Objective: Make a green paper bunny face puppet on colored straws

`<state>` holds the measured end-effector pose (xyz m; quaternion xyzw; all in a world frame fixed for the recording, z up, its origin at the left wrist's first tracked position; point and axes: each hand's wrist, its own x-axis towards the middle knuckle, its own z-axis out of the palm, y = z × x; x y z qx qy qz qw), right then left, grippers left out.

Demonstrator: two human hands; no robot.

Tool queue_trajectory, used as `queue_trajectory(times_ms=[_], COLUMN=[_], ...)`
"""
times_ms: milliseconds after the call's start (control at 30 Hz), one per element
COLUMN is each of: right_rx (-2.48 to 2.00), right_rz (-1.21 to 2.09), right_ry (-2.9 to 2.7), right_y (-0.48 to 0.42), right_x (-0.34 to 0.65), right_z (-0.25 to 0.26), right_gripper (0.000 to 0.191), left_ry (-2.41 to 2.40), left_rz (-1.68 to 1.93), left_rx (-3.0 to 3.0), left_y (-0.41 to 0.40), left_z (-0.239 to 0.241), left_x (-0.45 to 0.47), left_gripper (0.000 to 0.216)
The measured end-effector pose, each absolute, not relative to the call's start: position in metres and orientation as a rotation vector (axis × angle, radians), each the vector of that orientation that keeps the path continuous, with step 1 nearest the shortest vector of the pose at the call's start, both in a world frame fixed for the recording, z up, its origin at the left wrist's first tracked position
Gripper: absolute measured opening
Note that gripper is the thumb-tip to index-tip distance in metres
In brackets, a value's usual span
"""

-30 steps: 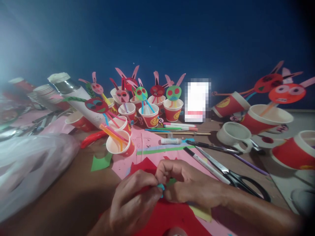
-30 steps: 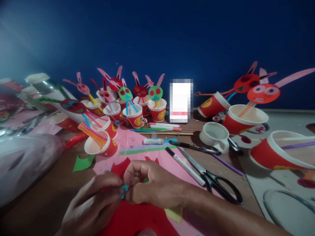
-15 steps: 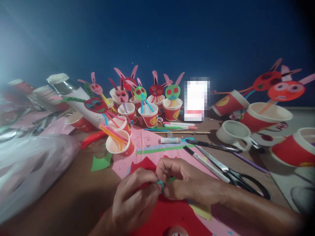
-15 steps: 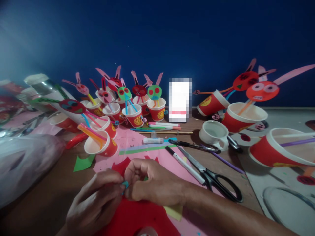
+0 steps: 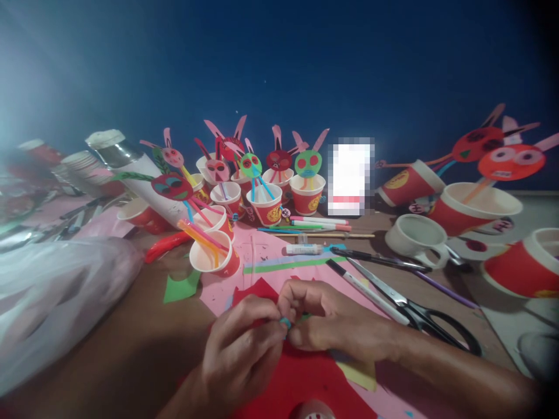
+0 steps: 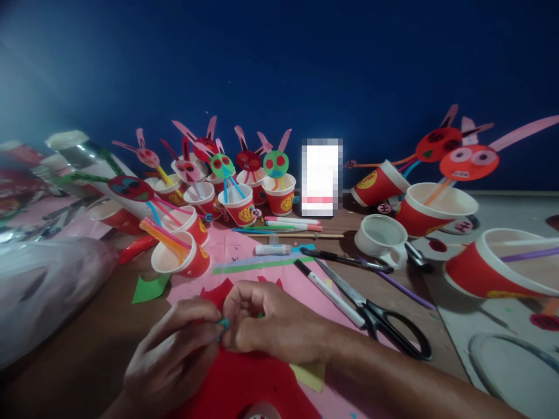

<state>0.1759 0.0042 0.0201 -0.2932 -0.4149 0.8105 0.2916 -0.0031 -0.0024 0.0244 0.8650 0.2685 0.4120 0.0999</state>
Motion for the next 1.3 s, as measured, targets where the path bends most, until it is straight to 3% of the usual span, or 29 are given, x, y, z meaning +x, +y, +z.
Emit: queue_trajectory(times_ms=[1067,1167,1300], right_rx=[-0.764,-0.857,-1.028], right_rz=[2.129,1.985,1.51], right_ry=[-1.112,-1.224,-1.458], right_y=[0.005,0.005,0.003], right_x=[0.173,0.173,0.171], right_z=[0.008,0.012,0.017], right_gripper=[0.015,0.013,0.013], left_ry=[0.845,0.897,1.124], left_rz=[1.232,1.285,1.146], left_rx=[2.364,2.24,1.668], left_y=[-0.004,-0.003,0.001], left_z=[0.022,0.02,0.014], left_x=[0.003,0.004,0.006], left_gripper=[0.024,0.023,0.01])
